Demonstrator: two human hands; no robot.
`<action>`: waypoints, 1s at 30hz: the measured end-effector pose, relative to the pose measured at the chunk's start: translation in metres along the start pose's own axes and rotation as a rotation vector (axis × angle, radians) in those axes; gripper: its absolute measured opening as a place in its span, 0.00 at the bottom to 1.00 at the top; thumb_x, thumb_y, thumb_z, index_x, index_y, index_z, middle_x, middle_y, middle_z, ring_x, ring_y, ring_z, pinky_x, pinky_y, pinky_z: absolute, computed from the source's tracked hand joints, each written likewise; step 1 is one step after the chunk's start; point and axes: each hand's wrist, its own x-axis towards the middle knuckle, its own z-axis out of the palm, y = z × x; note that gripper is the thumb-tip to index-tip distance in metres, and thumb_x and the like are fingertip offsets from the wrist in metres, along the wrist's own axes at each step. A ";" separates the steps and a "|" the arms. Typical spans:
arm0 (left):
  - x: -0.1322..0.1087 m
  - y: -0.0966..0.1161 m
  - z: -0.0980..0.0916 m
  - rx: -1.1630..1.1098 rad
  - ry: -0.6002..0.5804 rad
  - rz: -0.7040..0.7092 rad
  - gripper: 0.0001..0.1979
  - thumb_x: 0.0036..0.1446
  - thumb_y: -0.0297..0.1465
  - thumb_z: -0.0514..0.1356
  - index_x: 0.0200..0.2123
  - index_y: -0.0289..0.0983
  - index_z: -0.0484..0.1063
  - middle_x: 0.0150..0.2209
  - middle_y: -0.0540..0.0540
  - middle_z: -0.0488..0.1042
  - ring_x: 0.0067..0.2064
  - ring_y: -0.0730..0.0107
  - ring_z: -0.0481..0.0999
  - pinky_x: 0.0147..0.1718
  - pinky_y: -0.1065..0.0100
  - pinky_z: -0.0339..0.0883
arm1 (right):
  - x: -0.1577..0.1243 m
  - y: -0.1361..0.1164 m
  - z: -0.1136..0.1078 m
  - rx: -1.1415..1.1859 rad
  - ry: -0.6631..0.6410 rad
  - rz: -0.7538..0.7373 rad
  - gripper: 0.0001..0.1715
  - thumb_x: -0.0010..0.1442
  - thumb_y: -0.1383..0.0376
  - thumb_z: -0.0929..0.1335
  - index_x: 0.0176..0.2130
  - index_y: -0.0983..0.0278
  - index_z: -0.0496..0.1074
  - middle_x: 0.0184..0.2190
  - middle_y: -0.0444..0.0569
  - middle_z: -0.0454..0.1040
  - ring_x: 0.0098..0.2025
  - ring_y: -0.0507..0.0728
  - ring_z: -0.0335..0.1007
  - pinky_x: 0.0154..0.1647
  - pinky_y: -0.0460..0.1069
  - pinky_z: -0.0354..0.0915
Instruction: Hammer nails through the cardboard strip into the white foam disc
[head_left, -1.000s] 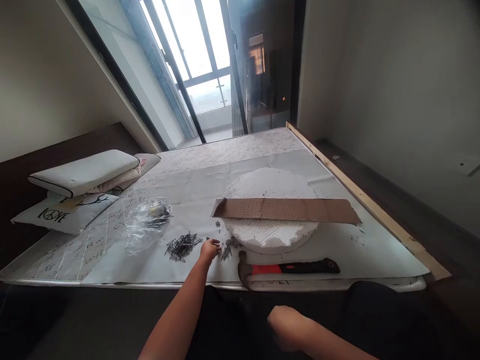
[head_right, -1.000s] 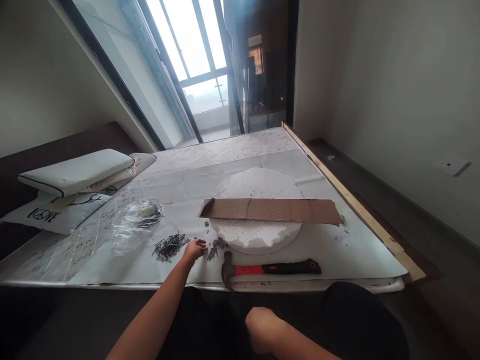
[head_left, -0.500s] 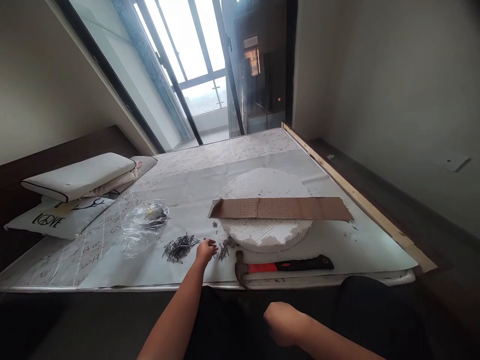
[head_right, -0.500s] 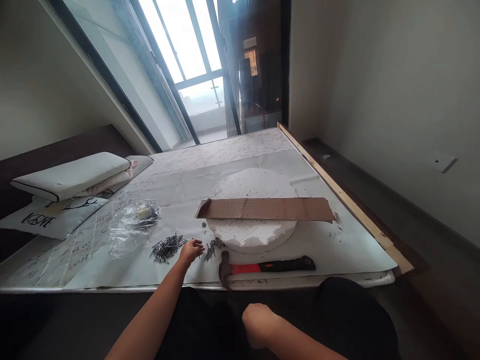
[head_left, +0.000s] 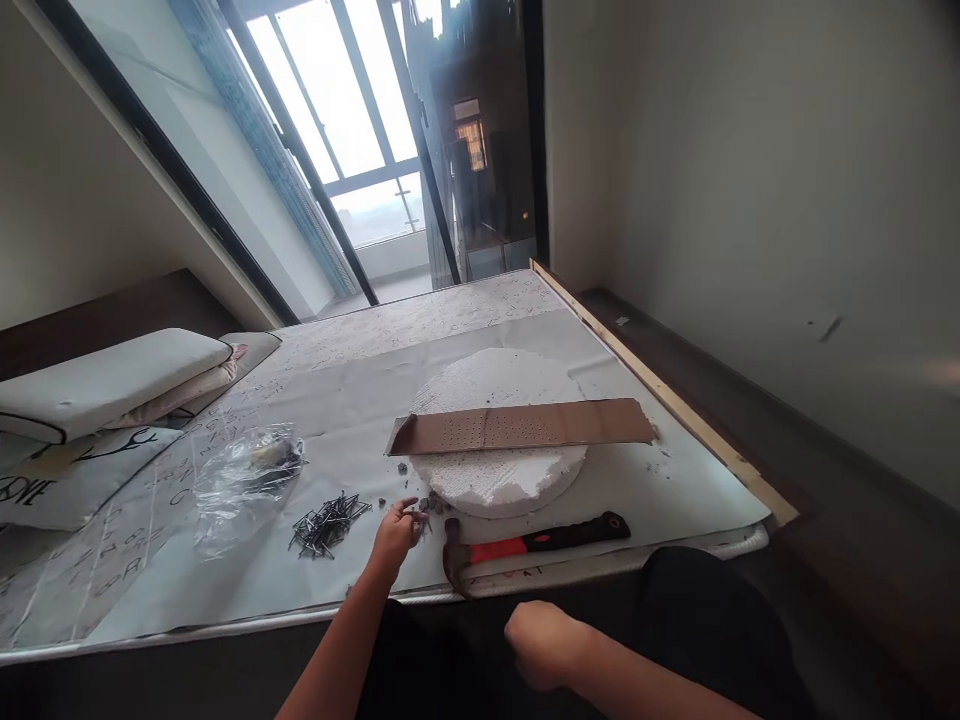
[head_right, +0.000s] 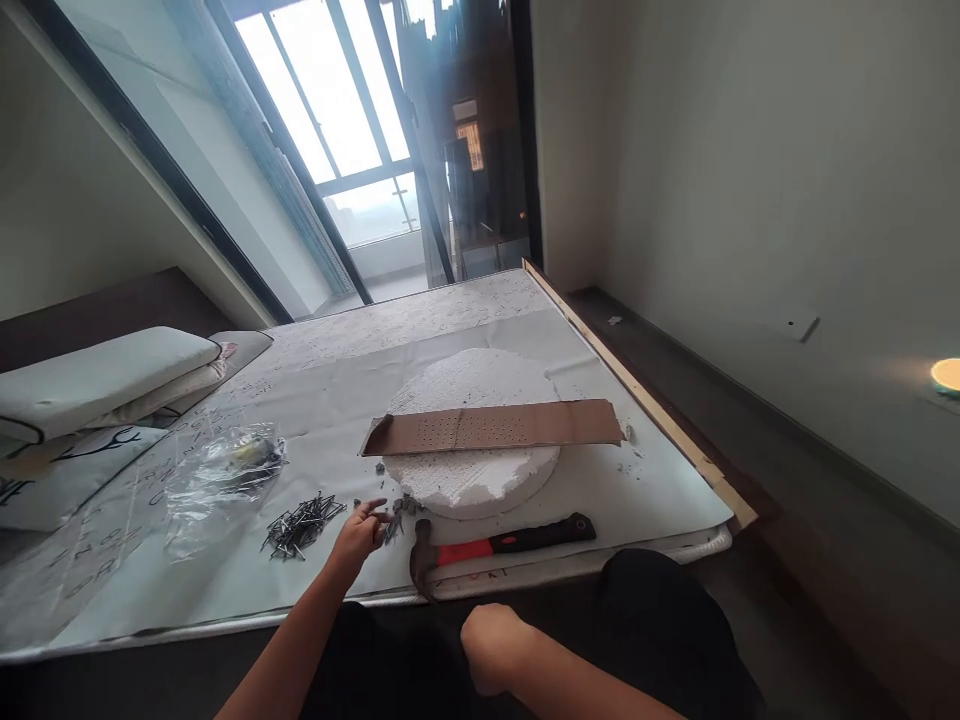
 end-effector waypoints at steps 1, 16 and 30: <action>-0.006 0.001 0.004 0.005 -0.039 0.024 0.22 0.41 0.16 0.52 0.40 0.37 0.68 0.25 0.51 0.72 0.16 0.82 0.60 0.16 0.78 0.52 | -0.001 0.001 -0.003 -0.001 0.004 0.002 0.15 0.47 0.72 0.66 0.36 0.70 0.77 0.33 0.61 0.78 0.35 0.68 0.75 0.32 0.55 0.71; -0.024 0.051 0.105 -0.363 -0.267 0.293 0.15 0.39 0.26 0.69 0.31 0.35 0.67 0.32 0.44 0.78 0.40 0.63 0.77 0.46 0.64 0.68 | -0.008 0.072 -0.025 0.154 0.457 0.190 0.16 0.53 0.68 0.62 0.42 0.66 0.72 0.43 0.56 0.73 0.45 0.62 0.69 0.44 0.51 0.64; -0.007 0.066 0.084 -0.609 -0.368 0.240 0.18 0.31 0.31 0.72 0.26 0.33 0.70 0.29 0.43 0.79 0.36 0.63 0.79 0.46 0.62 0.69 | 0.022 0.098 -0.012 -0.131 0.467 0.305 0.18 0.49 0.74 0.64 0.42 0.68 0.69 0.42 0.60 0.70 0.45 0.66 0.65 0.43 0.56 0.61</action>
